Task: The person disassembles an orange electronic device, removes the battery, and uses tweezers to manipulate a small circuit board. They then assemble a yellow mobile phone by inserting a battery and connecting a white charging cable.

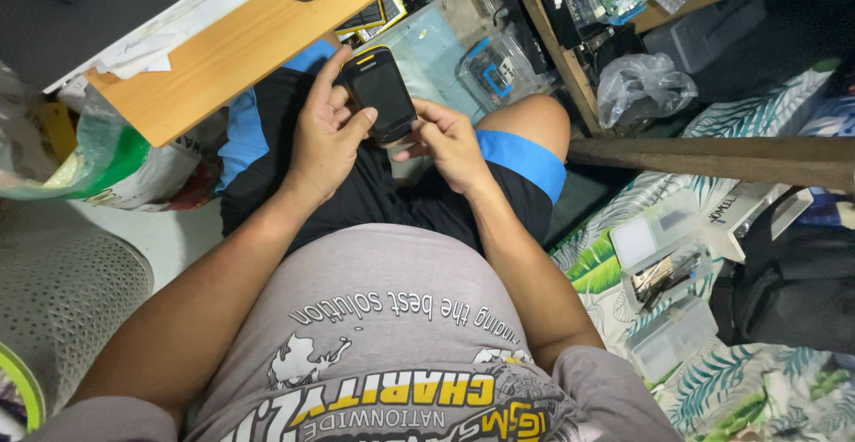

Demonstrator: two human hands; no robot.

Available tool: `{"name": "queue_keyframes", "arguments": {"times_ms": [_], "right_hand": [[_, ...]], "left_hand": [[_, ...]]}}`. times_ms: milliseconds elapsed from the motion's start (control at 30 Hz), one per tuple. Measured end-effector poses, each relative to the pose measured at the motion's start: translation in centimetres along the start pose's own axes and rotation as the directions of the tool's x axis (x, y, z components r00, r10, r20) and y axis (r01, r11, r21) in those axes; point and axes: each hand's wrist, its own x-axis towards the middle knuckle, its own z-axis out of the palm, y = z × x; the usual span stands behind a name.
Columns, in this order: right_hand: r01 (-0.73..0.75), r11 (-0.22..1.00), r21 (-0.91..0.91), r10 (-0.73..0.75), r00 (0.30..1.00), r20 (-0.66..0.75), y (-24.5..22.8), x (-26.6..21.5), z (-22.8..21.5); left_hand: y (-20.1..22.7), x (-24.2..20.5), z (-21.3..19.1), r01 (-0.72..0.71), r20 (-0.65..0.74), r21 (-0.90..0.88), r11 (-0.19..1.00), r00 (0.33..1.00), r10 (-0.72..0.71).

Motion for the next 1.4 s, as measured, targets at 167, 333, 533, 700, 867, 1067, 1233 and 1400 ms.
{"name": "queue_keyframes", "arguments": {"times_ms": [167,333,533,700,867,1067,1233,1400], "right_hand": [[0.011,0.998,-0.057,-0.012,1.0,-0.022,0.5,0.0,-0.3],[0.016,0.999,-0.036,-0.017,1.0,-0.024,0.8,0.2,-0.6],[0.035,0.998,-0.047,-0.035,0.999,-0.01,0.9,0.1,-0.7],[0.062,0.997,-0.053,-0.063,0.998,-0.01,1.3,0.2,-0.8],[0.081,0.996,-0.048,-0.081,0.997,-0.014,1.8,0.4,-0.8],[0.064,0.998,-0.023,-0.065,0.997,-0.039,2.0,0.3,-0.5],[0.057,0.998,-0.012,-0.058,0.998,-0.027,2.0,0.3,-0.5],[0.071,0.997,-0.022,-0.072,0.997,-0.029,2.0,0.3,-0.4]], "left_hand": [[0.2,0.0,0.1,0.014,-0.001,-0.044,0.999,1.0,-0.014],[0.6,0.1,0.2,0.042,-0.007,0.001,0.999,0.999,-0.042],[0.6,0.2,0.2,0.06,-0.022,0.022,0.998,0.998,-0.06],[0.5,0.2,0.0,0.066,-0.025,0.021,0.998,0.998,-0.065],[0.4,0.3,0.1,0.053,-0.021,-0.028,0.998,0.998,-0.054],[0.8,0.4,0.4,0.017,-0.023,0.038,0.999,1.0,-0.016],[1.6,0.4,0.8,0.043,-0.012,0.018,0.999,0.999,-0.043],[1.6,0.4,0.7,0.034,0.001,0.006,0.999,0.999,-0.034]]}}
